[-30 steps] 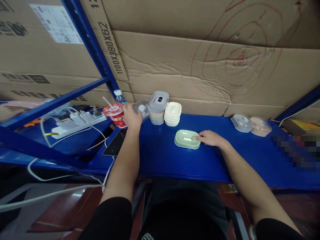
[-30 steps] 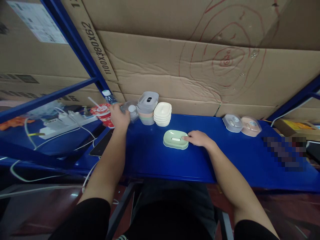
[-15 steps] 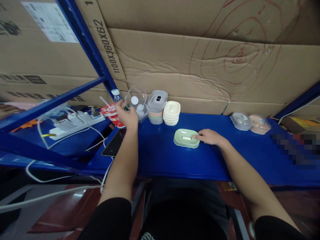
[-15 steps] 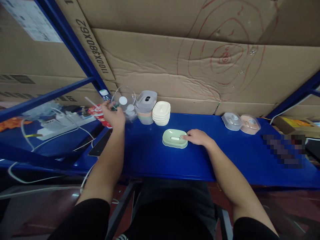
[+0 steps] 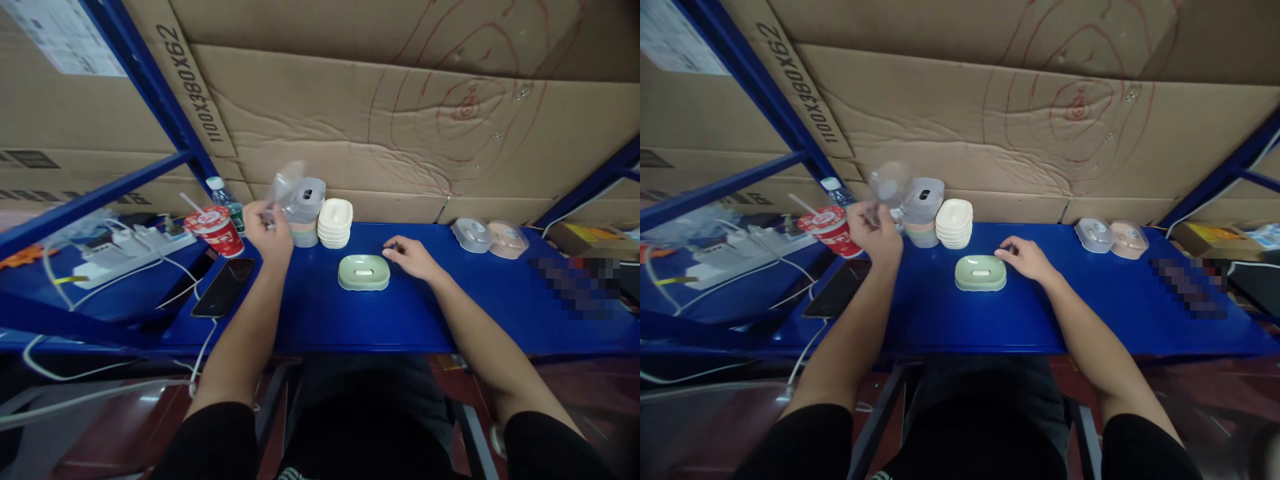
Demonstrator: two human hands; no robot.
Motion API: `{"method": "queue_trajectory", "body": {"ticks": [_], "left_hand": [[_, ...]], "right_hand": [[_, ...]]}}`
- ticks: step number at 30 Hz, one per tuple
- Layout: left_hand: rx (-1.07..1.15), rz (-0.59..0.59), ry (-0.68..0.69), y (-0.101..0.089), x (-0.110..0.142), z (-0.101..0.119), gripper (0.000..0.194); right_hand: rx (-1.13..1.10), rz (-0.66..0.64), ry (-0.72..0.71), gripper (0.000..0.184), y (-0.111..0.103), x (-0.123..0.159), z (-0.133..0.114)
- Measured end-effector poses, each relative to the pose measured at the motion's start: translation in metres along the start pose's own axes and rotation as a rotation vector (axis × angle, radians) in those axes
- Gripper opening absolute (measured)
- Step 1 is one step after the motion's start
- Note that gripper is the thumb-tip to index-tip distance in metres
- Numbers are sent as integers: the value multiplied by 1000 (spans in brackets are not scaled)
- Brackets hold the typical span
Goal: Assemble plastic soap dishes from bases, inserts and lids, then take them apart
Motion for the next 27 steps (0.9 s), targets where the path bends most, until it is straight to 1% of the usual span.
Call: {"method": "queue_trajectory", "body": {"ticks": [1,2,4,5,6,8,10,12,13,15,17,19,24,27], "left_hand": [[1,59,128,-2,9,11,20],[7,57,267,-2,19,23,17],[22,-62,516,0,38,45,14],[32,-126,607,2,47,54,14],[31,-194,681,4,54,62,16],[1,-310,758,7,63,72,19],[-41,-433,760,9,65,76,19],[-57,-611,730,8,64,77,20],[-59,-724,718,7,62,78,27],[-69,-934,699,5,61,79,51],[-87,-1069,677,2,60,80,70],[-89,-1130,657,1,60,81,79],[-82,-1212,638,0,62,81,91],[-126,-1272,631,2,65,78,97]], "right_hand": [[-136,11,-34,64,0,0,-3],[-277,0,-57,70,1,1,-5],[-525,-51,-67,85,4,2,-10],[-614,-71,-60,90,5,3,-13],[-674,-84,-44,92,5,3,-14],[-709,-86,6,86,6,4,-15],[-679,-79,67,73,5,3,-14],[-641,-59,118,63,6,1,-9],[-622,-45,137,59,8,0,-6],[-576,-23,163,55,11,-3,0],[-529,-15,176,53,17,-5,7],[-494,-27,175,53,22,-6,12],[-418,-52,147,59,30,-7,20],[-271,-12,62,57,31,-8,19]]}}
Point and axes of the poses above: each hand's wrist, its own x-axis away from the middle knuckle, its own y-axis out of the palm, z = x × y, the point moved 2 cm from there along -x, towards the middle knuckle, and after that the axes turned 15 degrees about -x, right-handed, at the moved point
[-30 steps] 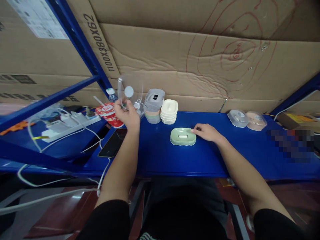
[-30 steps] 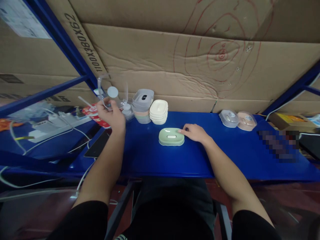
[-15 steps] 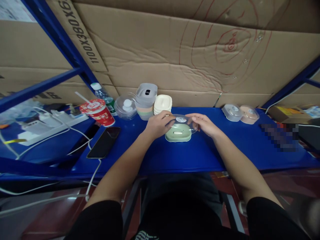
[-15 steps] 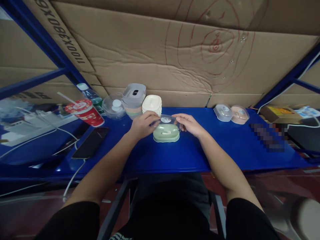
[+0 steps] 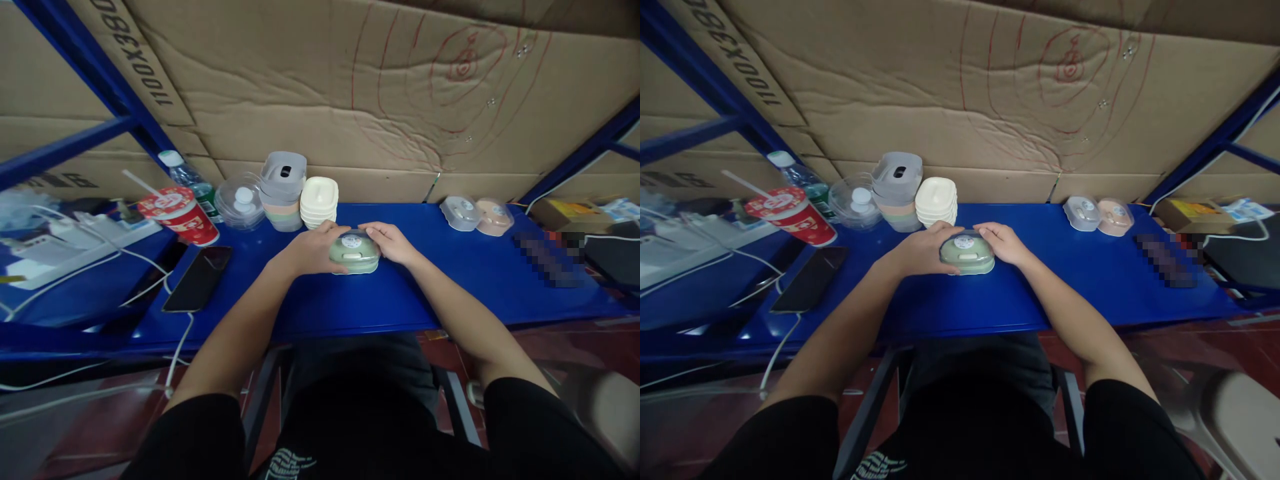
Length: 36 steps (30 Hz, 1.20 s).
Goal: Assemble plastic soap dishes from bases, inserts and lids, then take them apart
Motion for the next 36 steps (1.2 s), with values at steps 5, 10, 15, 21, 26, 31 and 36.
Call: {"method": "queue_trajectory", "body": {"ticks": [5,10,15,21,26,31,36], "left_hand": [[13,-83,-11,11,-2,-2,97],[106,-107,-2,15,-5,-4,97],[82,-127,-25,14,-5,-3,98],[96,-114,-17,21,-8,-7,99],[144,-118,-35,28,-11,-13,104],[103,-106,-58,25,-9,-16,110],[38,-183,-102,24,-7,-17,102]], "right_hand": [[253,1,-148,41,0,1,-7],[299,-55,-85,44,-3,3,-10],[282,-128,-97,54,-6,4,-7],[390,-134,-231,52,-8,4,-8],[401,-277,-362,49,-2,8,-17],[501,-263,-268,64,-23,5,-15],[783,60,-2,64,-79,5,-7]]}}
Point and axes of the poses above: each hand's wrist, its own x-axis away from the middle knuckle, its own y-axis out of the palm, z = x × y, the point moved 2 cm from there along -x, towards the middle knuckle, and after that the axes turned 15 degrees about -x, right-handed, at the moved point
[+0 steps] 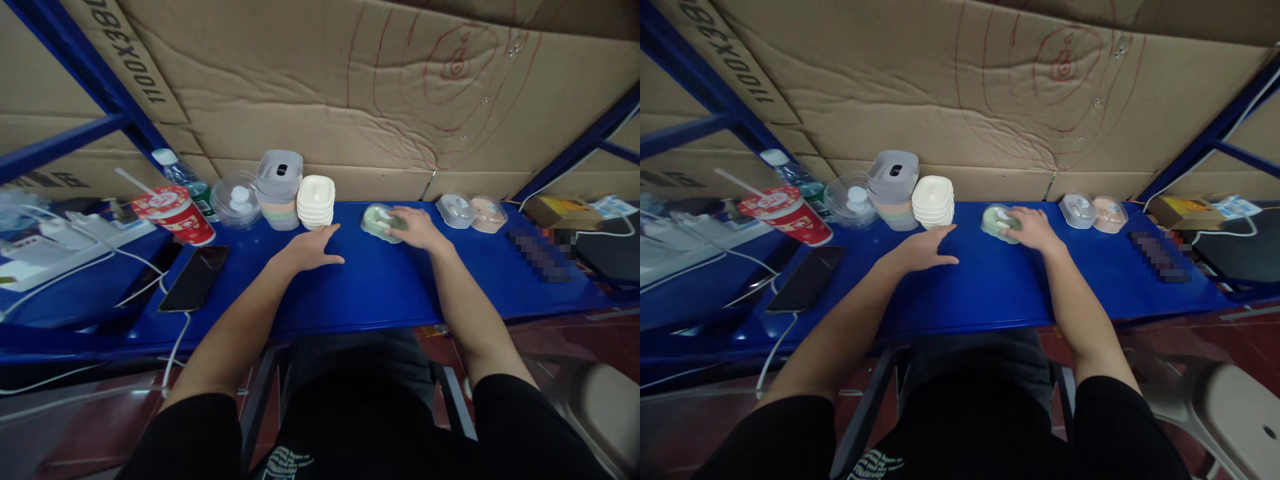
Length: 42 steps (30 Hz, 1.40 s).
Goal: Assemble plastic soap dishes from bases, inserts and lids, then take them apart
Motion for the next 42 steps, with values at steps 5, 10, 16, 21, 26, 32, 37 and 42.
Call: {"method": "queue_trajectory", "body": {"ticks": [5,10,16,21,26,32,37,42], "left_hand": [[-39,-34,17,4,-1,0,92],[-29,-46,15,2,0,1,88],[-46,-15,28,0,0,2,83],[16,137,-34,-13,1,9,70],[74,296,-238,-24,2,7,74],[146,386,-371,-10,-10,-17,64],[242,493,-374,-4,-14,-28,36],[196,517,-376,-4,-12,-23,30]], "right_hand": [[215,193,263,71,-18,3,29],[219,144,310,57,-10,0,42],[210,156,300,58,-7,-2,46],[81,238,63,52,-7,-7,33],[-127,164,-146,40,9,-11,19],[-136,20,-147,33,31,-9,7],[-177,8,-173,36,33,-7,-1],[-259,52,-160,41,32,-6,-3]]}}
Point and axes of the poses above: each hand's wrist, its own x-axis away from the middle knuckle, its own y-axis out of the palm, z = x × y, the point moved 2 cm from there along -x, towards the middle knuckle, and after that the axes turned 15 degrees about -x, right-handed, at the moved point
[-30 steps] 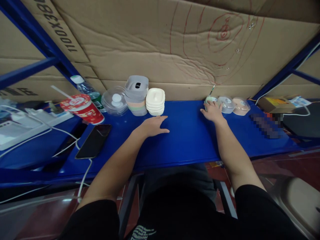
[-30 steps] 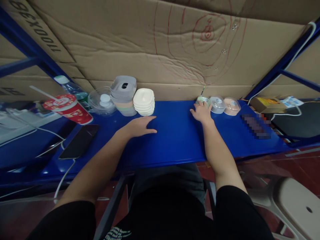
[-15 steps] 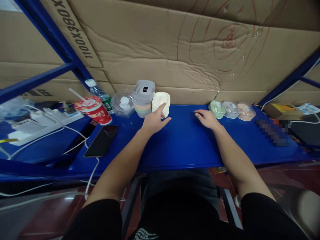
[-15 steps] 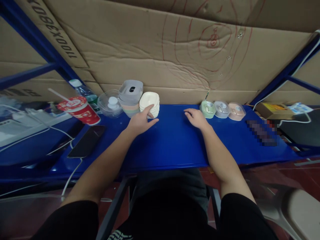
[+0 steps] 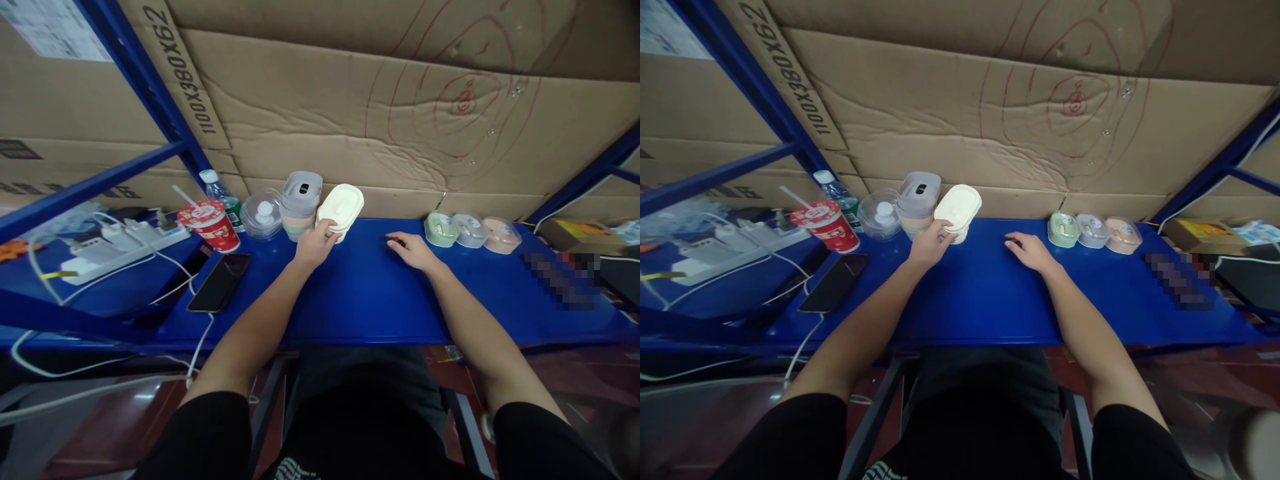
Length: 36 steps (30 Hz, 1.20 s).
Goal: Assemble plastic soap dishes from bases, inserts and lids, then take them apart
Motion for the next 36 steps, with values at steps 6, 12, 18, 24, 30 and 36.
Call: {"method": "queue_trajectory", "body": {"ticks": [6,12,18,24,30,36], "left_hand": [[-12,89,-56,3,-2,-5,31],[37,238,87,1,5,5,26],[77,101,470,-5,27,35,22],[27,-402,635,-4,40,59,40],[-133,-440,592,-4,34,55,52],[-130,-126,205,-20,17,35,34]], "right_hand": [[13,-41,6,37,3,-1,-2],[-151,6,-15,48,9,-1,-2],[-69,-11,-49,39,5,-4,5],[24,162,103,36,-14,-6,28],[12,66,87,38,-7,-3,20],[19,-164,58,53,17,1,-8]]}}
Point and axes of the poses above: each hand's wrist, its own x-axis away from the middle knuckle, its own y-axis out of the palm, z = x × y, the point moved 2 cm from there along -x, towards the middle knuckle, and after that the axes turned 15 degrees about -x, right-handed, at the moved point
